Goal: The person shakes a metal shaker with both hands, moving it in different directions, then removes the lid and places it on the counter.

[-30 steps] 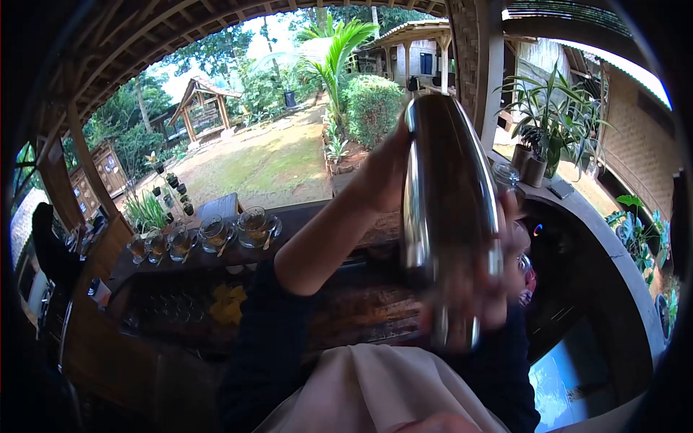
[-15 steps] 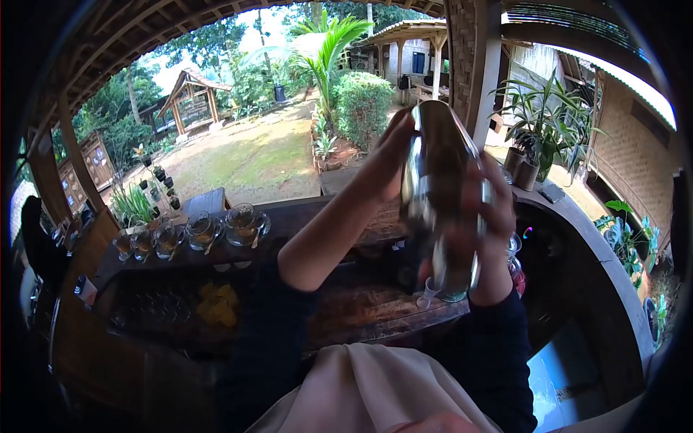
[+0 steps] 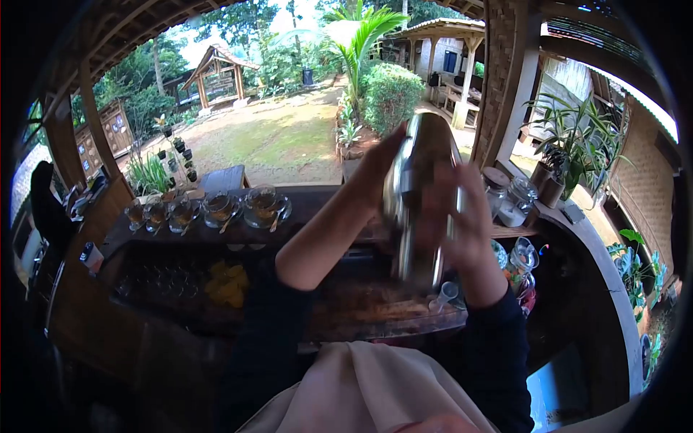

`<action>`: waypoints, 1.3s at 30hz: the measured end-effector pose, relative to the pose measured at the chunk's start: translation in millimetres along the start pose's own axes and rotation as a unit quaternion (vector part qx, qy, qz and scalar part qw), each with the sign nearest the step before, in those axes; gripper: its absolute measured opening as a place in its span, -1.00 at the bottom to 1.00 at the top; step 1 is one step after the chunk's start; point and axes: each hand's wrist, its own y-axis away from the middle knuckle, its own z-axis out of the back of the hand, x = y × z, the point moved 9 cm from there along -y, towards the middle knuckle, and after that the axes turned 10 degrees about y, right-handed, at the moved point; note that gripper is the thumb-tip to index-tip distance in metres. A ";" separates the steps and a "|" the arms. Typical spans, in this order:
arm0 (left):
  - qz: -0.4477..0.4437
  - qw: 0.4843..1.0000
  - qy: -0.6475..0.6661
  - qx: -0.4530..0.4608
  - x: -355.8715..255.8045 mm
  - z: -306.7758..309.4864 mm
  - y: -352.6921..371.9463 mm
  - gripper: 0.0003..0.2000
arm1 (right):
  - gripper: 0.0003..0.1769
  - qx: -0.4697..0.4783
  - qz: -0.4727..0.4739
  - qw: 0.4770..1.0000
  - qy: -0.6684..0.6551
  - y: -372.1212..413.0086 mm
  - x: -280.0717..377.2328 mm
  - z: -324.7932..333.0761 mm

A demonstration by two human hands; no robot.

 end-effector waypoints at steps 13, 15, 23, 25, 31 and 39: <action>-0.202 0.976 -0.083 -0.011 -28.6 -28.1 94.7 -0.39 | -0.75 -0.144 0.115 0.975 -0.122 -13.4 70.4 -32.1; -0.216 0.920 -0.298 -0.137 -70.0 11.6 104.1 -0.53 | -0.69 -0.027 -0.155 0.965 -0.210 -29.2 -4.3 -95.1; -0.276 0.899 -0.336 0.059 -30.1 -108.7 156.0 -0.34 | -0.75 -0.237 0.276 0.914 -0.180 -27.0 149.6 -26.3; -0.266 0.860 -0.361 0.243 -10.3 -123.8 177.3 -0.14 | -0.76 -0.273 0.268 0.900 -0.207 -29.2 155.5 -33.7; -0.280 0.911 -0.045 -0.300 -120.2 14.3 229.9 -0.53 | -0.72 0.017 -0.123 0.954 -0.273 -82.8 60.6 -177.1; -0.335 0.898 -0.270 -0.087 -69.9 -135.1 280.7 -0.48 | -0.77 -0.160 0.137 0.947 -0.241 -97.2 203.0 -146.5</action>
